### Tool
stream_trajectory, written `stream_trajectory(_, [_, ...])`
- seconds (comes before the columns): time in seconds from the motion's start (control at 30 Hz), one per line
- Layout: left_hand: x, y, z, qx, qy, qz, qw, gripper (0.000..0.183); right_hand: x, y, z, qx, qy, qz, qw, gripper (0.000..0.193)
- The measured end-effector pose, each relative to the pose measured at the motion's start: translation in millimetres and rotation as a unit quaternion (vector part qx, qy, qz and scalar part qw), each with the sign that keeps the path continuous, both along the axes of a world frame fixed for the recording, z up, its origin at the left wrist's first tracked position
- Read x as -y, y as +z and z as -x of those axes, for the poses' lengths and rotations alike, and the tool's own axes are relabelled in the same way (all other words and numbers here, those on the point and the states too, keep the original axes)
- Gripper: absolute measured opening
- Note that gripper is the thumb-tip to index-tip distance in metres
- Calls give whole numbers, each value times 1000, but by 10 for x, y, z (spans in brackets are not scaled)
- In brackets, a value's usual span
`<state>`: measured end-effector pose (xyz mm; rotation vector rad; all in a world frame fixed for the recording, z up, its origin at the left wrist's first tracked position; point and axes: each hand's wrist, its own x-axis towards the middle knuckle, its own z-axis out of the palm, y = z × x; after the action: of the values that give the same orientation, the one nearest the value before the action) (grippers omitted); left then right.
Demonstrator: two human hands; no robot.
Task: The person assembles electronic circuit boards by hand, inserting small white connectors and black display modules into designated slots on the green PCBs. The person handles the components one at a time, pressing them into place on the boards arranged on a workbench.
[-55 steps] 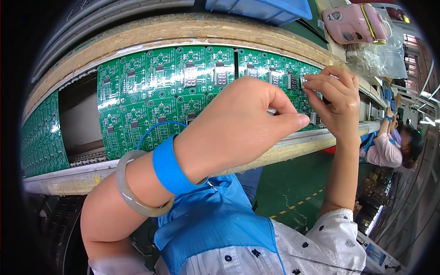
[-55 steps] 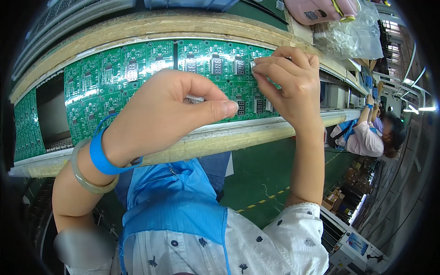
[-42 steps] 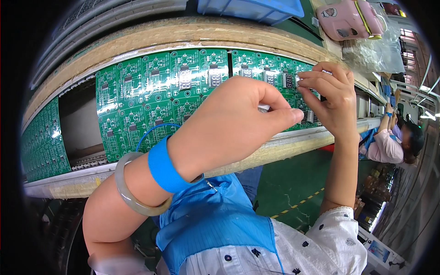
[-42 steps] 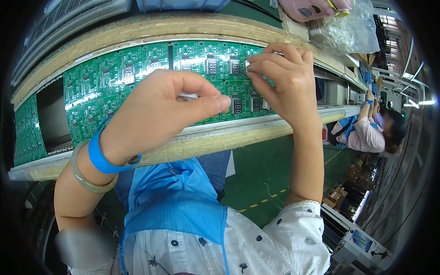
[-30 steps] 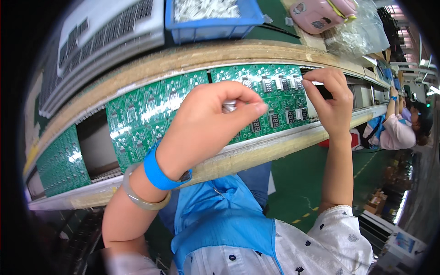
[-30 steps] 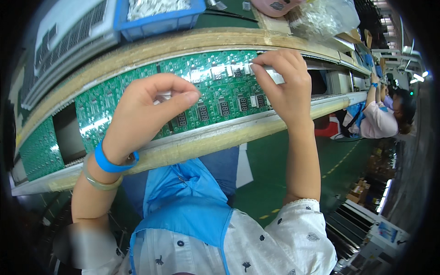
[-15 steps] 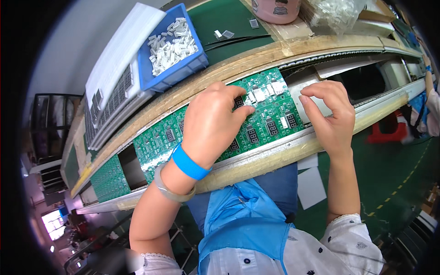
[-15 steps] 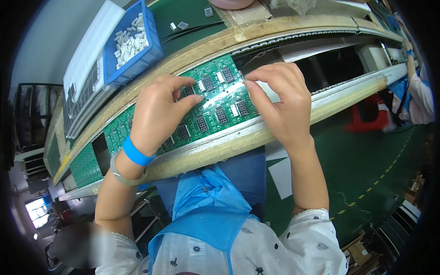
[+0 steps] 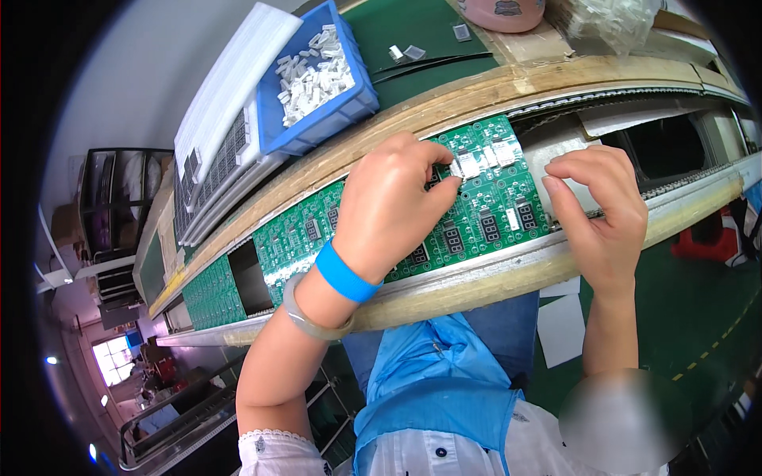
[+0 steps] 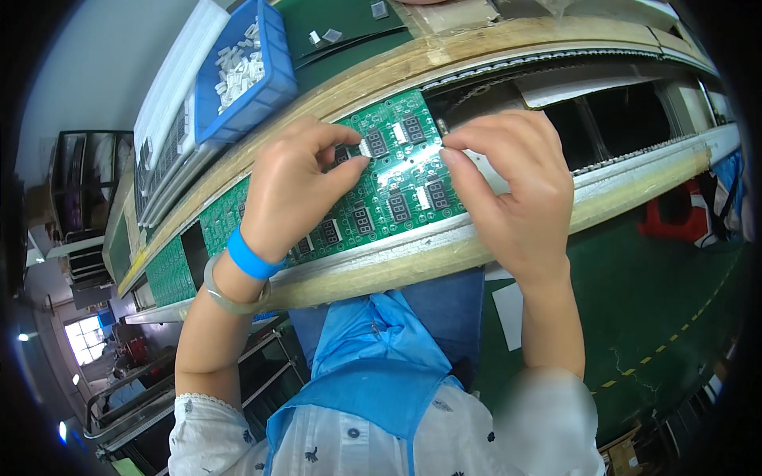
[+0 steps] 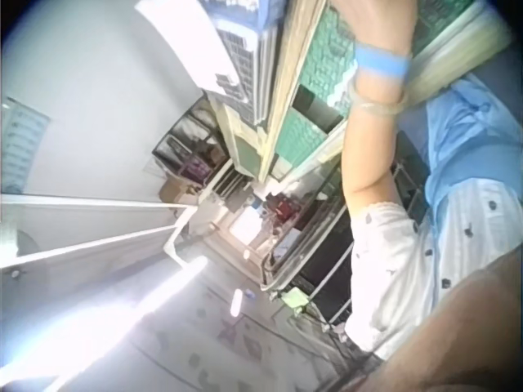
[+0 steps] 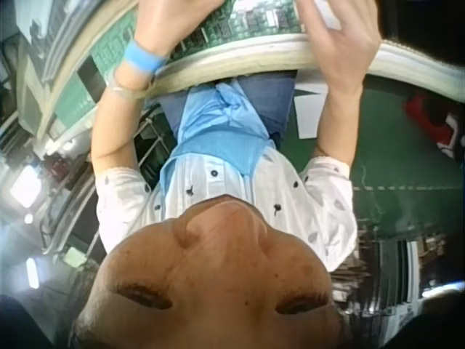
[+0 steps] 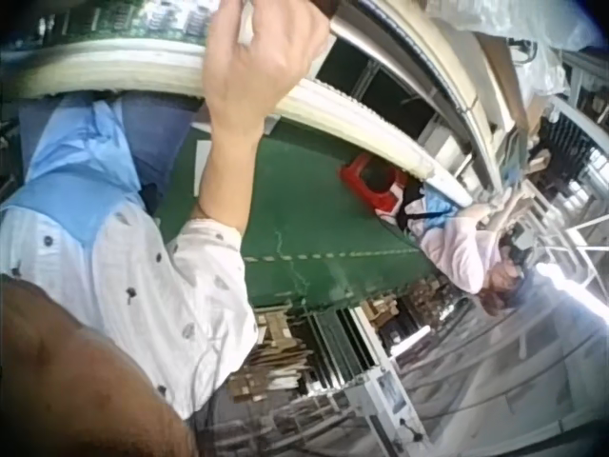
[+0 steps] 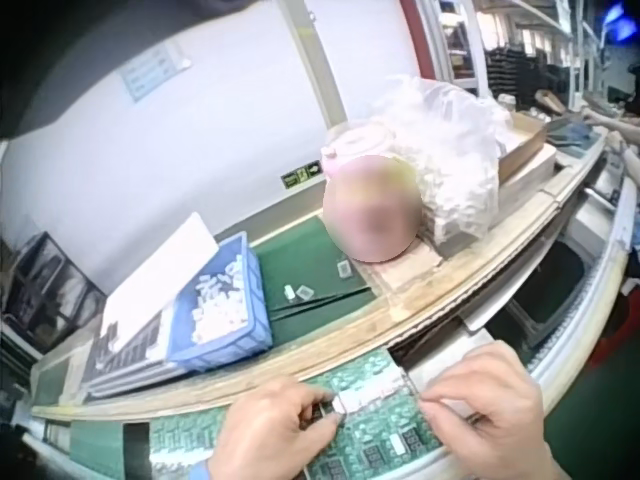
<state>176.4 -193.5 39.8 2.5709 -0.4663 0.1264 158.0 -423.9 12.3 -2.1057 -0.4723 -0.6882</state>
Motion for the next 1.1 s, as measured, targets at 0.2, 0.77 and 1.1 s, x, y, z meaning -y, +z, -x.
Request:
stream_trajectory(0.2, [-22,21,-88,1,-25,-27,999,23,-8,12,-1,-6,9,11,1000,13])
stream_trajectory(0.77, [-13,126,-193,-10,-73,-119,990,21,-6,1,-2,-12,32,16,999,15])
stream_trajectory(1.1, [-7,151,-211,-14,-76,-137,988,21,0,-7,-4,-10,33,9,999,16])
